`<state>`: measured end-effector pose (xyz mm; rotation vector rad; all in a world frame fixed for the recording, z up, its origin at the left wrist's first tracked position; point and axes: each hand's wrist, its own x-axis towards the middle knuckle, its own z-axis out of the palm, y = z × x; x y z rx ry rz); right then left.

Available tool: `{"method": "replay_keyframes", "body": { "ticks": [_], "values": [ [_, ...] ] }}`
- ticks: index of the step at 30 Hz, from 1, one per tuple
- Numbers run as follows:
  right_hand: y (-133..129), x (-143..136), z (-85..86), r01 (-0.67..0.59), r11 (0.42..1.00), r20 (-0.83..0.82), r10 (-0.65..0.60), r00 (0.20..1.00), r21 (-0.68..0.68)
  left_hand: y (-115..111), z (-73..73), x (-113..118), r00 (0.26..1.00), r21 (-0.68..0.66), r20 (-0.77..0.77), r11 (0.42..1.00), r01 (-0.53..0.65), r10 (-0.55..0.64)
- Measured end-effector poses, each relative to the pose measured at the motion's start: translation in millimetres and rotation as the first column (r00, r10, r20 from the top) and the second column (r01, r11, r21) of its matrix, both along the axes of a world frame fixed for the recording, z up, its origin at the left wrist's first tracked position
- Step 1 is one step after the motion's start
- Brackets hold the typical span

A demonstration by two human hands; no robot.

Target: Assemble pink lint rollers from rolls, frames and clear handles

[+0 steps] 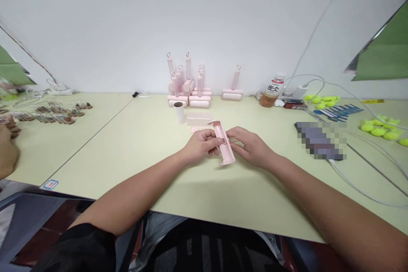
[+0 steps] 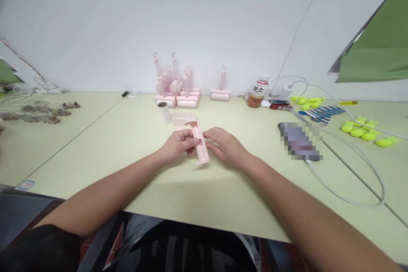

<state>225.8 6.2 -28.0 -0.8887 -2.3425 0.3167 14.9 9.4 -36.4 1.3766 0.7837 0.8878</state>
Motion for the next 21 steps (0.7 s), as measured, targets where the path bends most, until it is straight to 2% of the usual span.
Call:
{"method": "replay_keyframes", "body": {
  "ticks": [12,21],
  "values": [
    [0.3,-1.7,-1.0,-0.011,1.000,0.031,0.011,0.999,0.011,-0.1,3.0,0.0,0.999,-0.082,0.037,0.997,0.011,-0.008],
    [-2.0,-4.2,-1.4,0.009,0.999,0.042,-0.011,0.999,0.033,0.9,3.9,-1.0,0.999,-0.059,0.039,0.998,0.028,-0.026]
  ]
}}
